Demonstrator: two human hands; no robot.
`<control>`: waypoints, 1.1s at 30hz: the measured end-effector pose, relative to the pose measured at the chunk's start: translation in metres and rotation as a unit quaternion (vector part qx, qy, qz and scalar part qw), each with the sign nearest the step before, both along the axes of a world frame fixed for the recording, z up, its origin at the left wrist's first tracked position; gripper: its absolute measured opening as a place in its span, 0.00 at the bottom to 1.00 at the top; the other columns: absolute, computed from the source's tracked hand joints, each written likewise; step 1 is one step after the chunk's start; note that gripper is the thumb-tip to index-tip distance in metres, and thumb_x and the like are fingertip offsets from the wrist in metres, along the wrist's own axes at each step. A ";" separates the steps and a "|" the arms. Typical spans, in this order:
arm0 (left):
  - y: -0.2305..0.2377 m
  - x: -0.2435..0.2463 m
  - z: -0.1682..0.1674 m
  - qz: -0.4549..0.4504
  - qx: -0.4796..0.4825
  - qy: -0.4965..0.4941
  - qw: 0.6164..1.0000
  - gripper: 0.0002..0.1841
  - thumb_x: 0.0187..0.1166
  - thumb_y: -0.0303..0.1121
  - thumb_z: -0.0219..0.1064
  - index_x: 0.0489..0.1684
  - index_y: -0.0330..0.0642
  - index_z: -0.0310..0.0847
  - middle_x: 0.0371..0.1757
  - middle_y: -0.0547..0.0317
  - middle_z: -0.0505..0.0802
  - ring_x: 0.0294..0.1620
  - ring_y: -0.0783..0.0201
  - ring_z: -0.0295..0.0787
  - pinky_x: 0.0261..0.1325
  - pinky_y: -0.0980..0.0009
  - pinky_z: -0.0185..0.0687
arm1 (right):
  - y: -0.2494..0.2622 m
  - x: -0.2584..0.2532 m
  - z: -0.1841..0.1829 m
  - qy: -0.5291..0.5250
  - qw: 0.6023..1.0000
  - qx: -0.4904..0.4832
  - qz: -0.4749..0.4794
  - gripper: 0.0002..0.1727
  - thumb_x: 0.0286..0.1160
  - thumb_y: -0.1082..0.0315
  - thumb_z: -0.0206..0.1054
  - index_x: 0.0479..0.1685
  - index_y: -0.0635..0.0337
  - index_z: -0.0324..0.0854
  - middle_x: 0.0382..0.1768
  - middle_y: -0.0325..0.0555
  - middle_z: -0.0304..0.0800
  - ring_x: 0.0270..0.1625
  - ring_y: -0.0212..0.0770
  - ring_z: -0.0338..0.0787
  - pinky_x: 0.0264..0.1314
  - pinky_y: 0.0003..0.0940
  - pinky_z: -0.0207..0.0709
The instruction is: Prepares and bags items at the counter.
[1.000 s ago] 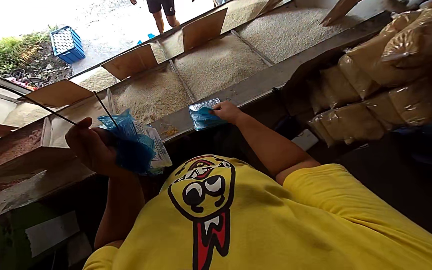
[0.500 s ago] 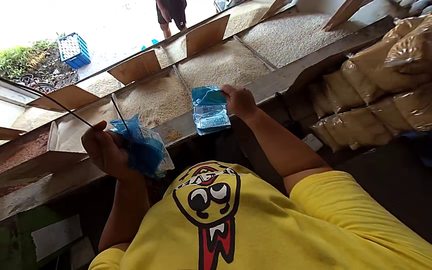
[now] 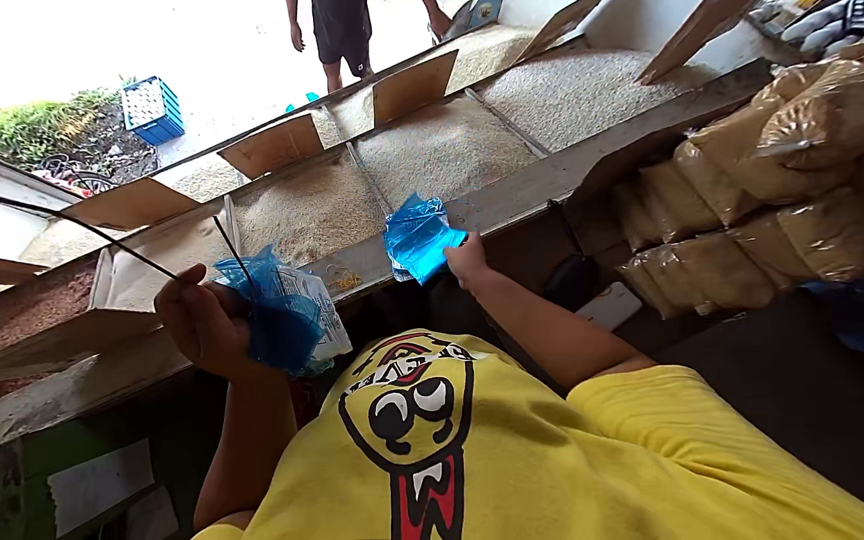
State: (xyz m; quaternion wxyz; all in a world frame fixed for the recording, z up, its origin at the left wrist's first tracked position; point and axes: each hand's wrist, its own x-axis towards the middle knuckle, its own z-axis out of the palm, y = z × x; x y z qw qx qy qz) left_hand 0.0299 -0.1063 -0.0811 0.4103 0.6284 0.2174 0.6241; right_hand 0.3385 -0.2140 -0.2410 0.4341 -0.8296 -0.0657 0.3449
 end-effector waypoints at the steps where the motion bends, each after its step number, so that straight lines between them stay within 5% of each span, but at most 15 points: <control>1: 0.000 -0.002 0.002 0.009 0.000 0.001 1.000 0.13 0.94 0.32 0.46 0.59 0.53 0.77 0.25 0.87 0.82 0.21 0.88 0.74 0.28 0.89 0.72 | -0.006 -0.006 -0.002 -0.045 0.997 -0.060 0.028 0.44 0.68 0.69 0.75 0.86 0.65 0.56 0.77 0.75 0.69 0.76 0.69 0.77 0.72 0.65 0.76; 5: -0.003 -0.008 0.007 0.045 0.000 0.000 0.999 0.12 0.94 0.31 0.46 0.59 0.53 0.77 0.25 0.85 0.83 0.22 0.87 0.75 0.29 0.89 0.73 | -0.006 -0.006 0.003 -0.244 0.950 -0.130 0.145 0.57 0.55 0.59 0.83 0.92 0.58 0.55 0.85 0.76 0.56 0.85 0.76 0.63 0.79 0.70 0.65; 7: -0.006 -0.012 0.005 0.055 0.004 0.011 0.998 0.13 0.94 0.31 0.47 0.61 0.53 0.77 0.26 0.86 0.83 0.22 0.88 0.75 0.29 0.89 0.73 | 0.012 0.007 0.007 -0.305 0.919 -0.089 0.231 0.49 0.58 0.55 0.81 0.86 0.62 0.67 0.84 0.74 0.60 0.86 0.75 0.61 0.80 0.75 0.58; 10: -0.016 -0.012 0.004 0.064 0.006 0.010 0.998 0.14 0.93 0.30 0.49 0.63 0.53 0.80 0.27 0.87 0.84 0.22 0.88 0.75 0.29 0.89 0.73 | 0.062 0.031 0.007 -0.284 0.885 -0.120 0.350 0.39 0.76 0.42 0.70 0.74 0.68 0.78 0.84 0.69 0.65 0.87 0.70 0.61 0.83 0.74 0.55; 13: -0.021 -0.011 0.005 0.053 0.016 0.012 0.998 0.14 0.92 0.32 0.52 0.63 0.56 0.83 0.30 0.88 0.86 0.24 0.89 0.76 0.30 0.89 0.74 | 0.105 0.046 0.008 -0.221 0.854 -0.235 0.408 0.51 0.63 0.32 0.76 0.75 0.68 0.76 0.76 0.71 0.74 0.83 0.70 0.70 0.79 0.75 0.62; 16: -0.025 -0.012 0.001 0.049 0.016 0.021 0.998 0.14 0.92 0.34 0.55 0.64 0.60 0.86 0.31 0.88 0.89 0.25 0.89 0.78 0.31 0.90 0.76 | 0.129 0.054 0.002 -0.192 0.847 -0.254 0.426 0.46 0.55 0.40 0.86 0.74 0.58 0.80 0.71 0.67 0.82 0.79 0.68 0.77 0.77 0.77 0.64; 19: -0.032 -0.009 -0.006 0.036 0.006 0.040 0.999 0.15 0.92 0.36 0.56 0.64 0.61 0.87 0.30 0.87 0.89 0.23 0.89 0.77 0.29 0.90 0.75 | 0.132 0.066 -0.008 -0.125 0.889 -0.189 0.397 0.46 0.55 0.55 0.89 0.79 0.58 0.76 0.73 0.67 0.81 0.79 0.67 0.76 0.79 0.71 0.66; 23: -0.040 -0.002 -0.013 0.007 -0.001 0.041 0.999 0.14 0.91 0.36 0.57 0.65 0.59 0.88 0.28 0.84 0.88 0.23 0.87 0.77 0.30 0.88 0.77 | 0.128 0.084 -0.016 -0.084 0.898 -0.095 0.422 0.28 0.61 0.64 0.85 0.61 0.67 0.86 0.61 0.68 0.87 0.69 0.66 0.84 0.73 0.69 0.72; 26: -0.039 -0.001 -0.018 0.013 0.004 0.054 0.998 0.15 0.91 0.35 0.57 0.65 0.59 0.88 0.30 0.86 0.87 0.24 0.88 0.77 0.32 0.89 0.75 | 0.123 0.078 0.011 0.000 0.875 -0.004 0.484 0.21 0.76 0.72 0.71 0.67 0.68 0.79 0.61 0.65 0.86 0.65 0.58 0.85 0.71 0.60 0.75; 30: -0.036 0.005 -0.023 -0.007 0.008 0.066 0.998 0.15 0.91 0.35 0.57 0.65 0.57 0.89 0.32 0.85 0.89 0.26 0.89 0.78 0.32 0.89 0.77 | 0.120 0.056 0.061 0.043 0.848 0.058 0.525 0.16 0.88 0.65 0.61 0.66 0.65 0.80 0.52 0.55 0.89 0.51 0.42 0.90 0.61 0.45 0.82; 33: -0.034 0.010 -0.027 -0.014 0.005 0.080 0.997 0.15 0.91 0.32 0.57 0.64 0.54 0.88 0.42 0.82 0.94 0.36 0.87 0.86 0.43 0.85 0.84 | 0.114 0.029 0.112 0.009 0.844 0.102 0.526 0.14 0.83 0.64 0.69 0.55 0.67 0.84 0.43 0.48 0.90 0.42 0.33 0.89 0.54 0.36 0.84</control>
